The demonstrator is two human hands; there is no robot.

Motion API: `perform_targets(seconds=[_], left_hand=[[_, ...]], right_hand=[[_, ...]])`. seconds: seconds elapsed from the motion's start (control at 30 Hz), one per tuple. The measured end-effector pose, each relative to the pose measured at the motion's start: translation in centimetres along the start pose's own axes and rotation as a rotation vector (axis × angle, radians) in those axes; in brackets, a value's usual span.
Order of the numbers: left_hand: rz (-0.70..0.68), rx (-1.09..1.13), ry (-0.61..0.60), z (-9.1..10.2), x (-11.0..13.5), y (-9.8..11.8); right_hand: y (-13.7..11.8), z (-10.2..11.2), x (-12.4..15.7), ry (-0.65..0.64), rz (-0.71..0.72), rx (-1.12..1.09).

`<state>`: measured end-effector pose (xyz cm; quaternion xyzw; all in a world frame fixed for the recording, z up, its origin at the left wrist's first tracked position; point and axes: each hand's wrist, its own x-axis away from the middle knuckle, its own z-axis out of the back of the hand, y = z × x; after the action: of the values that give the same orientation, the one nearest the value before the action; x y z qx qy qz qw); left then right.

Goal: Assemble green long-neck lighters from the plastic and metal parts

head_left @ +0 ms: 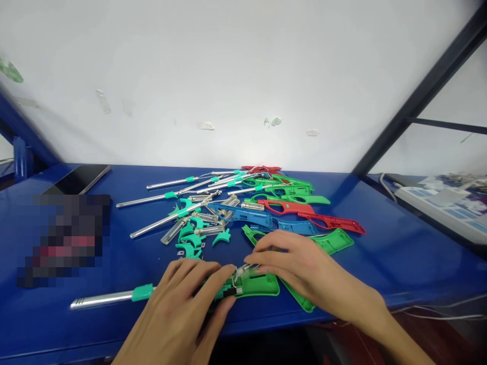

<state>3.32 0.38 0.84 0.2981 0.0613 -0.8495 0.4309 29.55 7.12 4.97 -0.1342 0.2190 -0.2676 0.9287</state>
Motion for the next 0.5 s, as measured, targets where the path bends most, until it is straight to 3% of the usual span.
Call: perform_targets(seconds=[0.5], left_hand=[[-0.011, 0.004, -0.005, 0.18, -0.27, 0.08]], right_hand=[[-0.44, -0.37, 0.47, -0.004, 0.01, 0.056]])
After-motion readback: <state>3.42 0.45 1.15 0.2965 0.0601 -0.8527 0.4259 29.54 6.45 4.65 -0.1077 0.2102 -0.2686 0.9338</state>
